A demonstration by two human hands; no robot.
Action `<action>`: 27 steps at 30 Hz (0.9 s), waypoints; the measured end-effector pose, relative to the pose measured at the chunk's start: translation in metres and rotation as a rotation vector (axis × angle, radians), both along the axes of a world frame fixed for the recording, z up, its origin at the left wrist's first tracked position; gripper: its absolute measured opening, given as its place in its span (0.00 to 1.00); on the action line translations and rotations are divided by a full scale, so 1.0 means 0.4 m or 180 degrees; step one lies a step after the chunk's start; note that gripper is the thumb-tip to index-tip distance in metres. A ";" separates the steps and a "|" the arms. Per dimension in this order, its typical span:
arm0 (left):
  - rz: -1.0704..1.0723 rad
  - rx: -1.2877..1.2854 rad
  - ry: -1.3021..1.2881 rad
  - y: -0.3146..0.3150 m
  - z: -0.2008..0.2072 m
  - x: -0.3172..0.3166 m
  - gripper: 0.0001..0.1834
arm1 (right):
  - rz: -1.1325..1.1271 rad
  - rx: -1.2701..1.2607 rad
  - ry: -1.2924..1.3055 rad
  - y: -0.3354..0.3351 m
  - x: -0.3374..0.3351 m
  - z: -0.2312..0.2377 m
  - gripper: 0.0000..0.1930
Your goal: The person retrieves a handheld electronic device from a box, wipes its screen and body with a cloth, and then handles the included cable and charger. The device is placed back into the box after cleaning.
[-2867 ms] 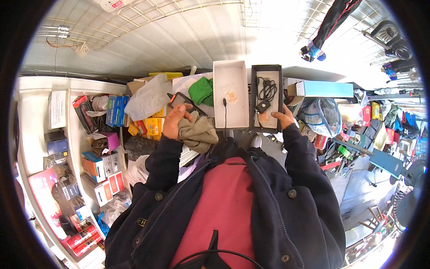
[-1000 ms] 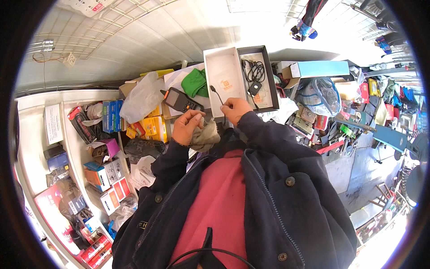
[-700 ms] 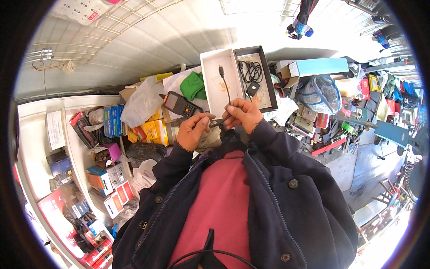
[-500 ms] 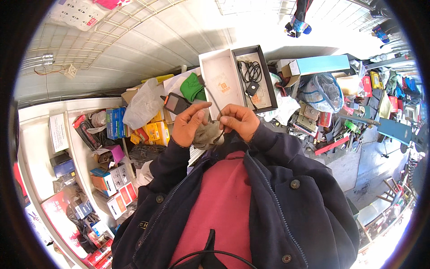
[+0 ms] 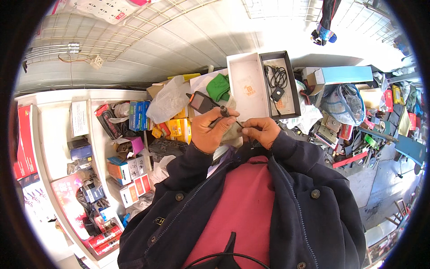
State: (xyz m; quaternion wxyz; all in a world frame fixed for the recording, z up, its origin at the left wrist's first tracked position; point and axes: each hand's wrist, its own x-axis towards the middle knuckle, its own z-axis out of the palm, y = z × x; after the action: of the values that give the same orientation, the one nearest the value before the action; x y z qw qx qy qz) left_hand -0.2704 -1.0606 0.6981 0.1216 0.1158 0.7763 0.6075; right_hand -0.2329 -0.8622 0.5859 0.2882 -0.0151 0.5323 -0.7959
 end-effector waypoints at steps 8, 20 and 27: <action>0.0395 0.0515 -0.0066 -0.014 -0.034 -0.009 0.07 | 0.0277 0.0068 -0.0166 0.009 0.012 0.022 0.09; 0.0867 0.1234 -0.1213 -0.062 -0.135 -0.049 0.14 | 0.0486 0.0254 0.0554 -0.002 0.009 0.086 0.09; 0.0653 0.0889 -0.1119 -0.069 -0.138 -0.064 0.18 | 0.0392 0.0300 0.0327 -0.009 0.001 0.064 0.09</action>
State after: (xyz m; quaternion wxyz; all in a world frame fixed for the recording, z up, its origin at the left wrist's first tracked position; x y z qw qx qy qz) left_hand -0.2958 -1.0882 0.6430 0.1753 -0.0554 0.6595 0.7289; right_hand -0.2325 -0.8659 0.6114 0.3092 -0.0750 0.5814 -0.7489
